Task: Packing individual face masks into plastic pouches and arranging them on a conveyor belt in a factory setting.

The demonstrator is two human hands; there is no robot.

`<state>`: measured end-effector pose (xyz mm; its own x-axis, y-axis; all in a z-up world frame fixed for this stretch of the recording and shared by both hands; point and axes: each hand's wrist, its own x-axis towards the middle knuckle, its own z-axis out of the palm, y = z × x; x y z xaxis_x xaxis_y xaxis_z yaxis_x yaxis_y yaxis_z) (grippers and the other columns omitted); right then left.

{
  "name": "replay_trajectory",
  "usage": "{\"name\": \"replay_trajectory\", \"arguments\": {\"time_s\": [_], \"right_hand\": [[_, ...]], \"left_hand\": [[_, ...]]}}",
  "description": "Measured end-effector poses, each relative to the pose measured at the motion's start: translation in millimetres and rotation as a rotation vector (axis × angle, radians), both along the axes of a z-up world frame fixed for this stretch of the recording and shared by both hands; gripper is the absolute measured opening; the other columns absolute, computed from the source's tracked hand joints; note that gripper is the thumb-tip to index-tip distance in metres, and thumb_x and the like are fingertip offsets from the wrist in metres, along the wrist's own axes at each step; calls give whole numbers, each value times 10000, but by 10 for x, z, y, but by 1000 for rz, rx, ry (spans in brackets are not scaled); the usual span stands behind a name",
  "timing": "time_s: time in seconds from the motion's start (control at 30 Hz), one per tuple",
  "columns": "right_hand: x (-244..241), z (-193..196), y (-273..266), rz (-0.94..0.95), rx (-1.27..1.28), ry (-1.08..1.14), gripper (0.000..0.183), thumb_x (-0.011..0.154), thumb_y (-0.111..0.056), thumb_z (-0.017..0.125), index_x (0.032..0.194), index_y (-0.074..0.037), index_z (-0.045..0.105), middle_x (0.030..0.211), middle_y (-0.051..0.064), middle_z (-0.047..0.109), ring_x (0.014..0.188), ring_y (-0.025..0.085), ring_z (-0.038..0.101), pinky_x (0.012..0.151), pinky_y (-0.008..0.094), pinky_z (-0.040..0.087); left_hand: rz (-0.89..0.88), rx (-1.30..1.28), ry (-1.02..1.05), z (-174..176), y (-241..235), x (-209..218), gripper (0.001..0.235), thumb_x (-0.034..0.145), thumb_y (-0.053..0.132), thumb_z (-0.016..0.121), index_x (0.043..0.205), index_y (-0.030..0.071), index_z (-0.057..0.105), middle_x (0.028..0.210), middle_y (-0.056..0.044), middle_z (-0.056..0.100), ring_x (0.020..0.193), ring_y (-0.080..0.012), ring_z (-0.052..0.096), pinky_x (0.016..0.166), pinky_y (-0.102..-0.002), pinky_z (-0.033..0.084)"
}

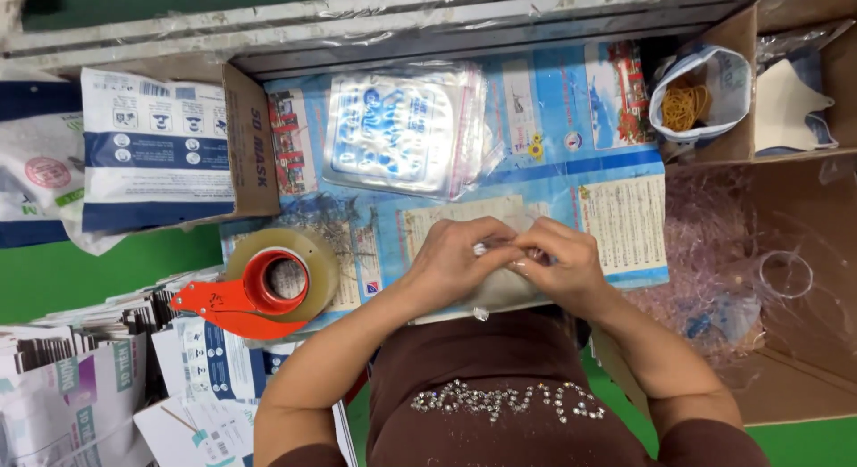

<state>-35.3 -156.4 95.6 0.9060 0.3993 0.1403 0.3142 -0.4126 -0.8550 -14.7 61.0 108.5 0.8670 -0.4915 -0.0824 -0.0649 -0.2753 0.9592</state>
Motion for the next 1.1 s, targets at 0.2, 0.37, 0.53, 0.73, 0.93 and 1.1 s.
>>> {"name": "replay_trajectory", "arguments": {"time_s": [0.2,0.37,0.53,0.73,0.93,1.1], "right_hand": [[100,-27,-23,-155,-58,-139,153,800,-23,839,931,-36,761,751,41,652,612,103,603,534,261,459],[62,335,-88,-273,-93,-414,188,871,38,774,1041,-21,723,949,88,680,832,199,654,722,324,528],[114,640,197,-240,-256,-628,241,829,1,793,1056,-28,716,960,90,665,907,280,633,828,408,497],[297,722,342,-134,-352,-635,310,842,-55,812,1129,17,720,981,99,672,910,274,630,798,413,434],[390,643,338,-68,-424,-707,287,868,-51,808,1123,47,719,969,98,679,890,264,635,772,406,439],[433,493,123,-148,-345,-734,220,864,-26,781,1058,34,696,970,132,674,912,297,641,801,416,486]], "left_hand": [[-42,-400,-122,31,215,31,567,889,273,857,1301,-26,605,1169,-169,695,1103,-238,667,916,-368,532],[136,150,271,-156,246,-26,242,862,273,826,1028,96,823,766,-85,767,653,-140,654,628,-291,514],[184,-224,255,-259,208,-87,242,896,221,827,1032,23,792,943,-63,792,856,-109,681,777,-280,562],[33,-386,167,104,155,-153,707,958,143,748,1572,44,414,1531,-147,558,1366,-209,561,1174,-370,427],[26,-217,37,150,107,-223,847,941,77,725,1649,79,260,1517,-220,566,1423,-302,542,1168,-394,430],[67,-70,183,137,98,-113,815,918,117,705,1626,116,302,1282,-166,726,1201,-252,705,1043,-366,535]]}}
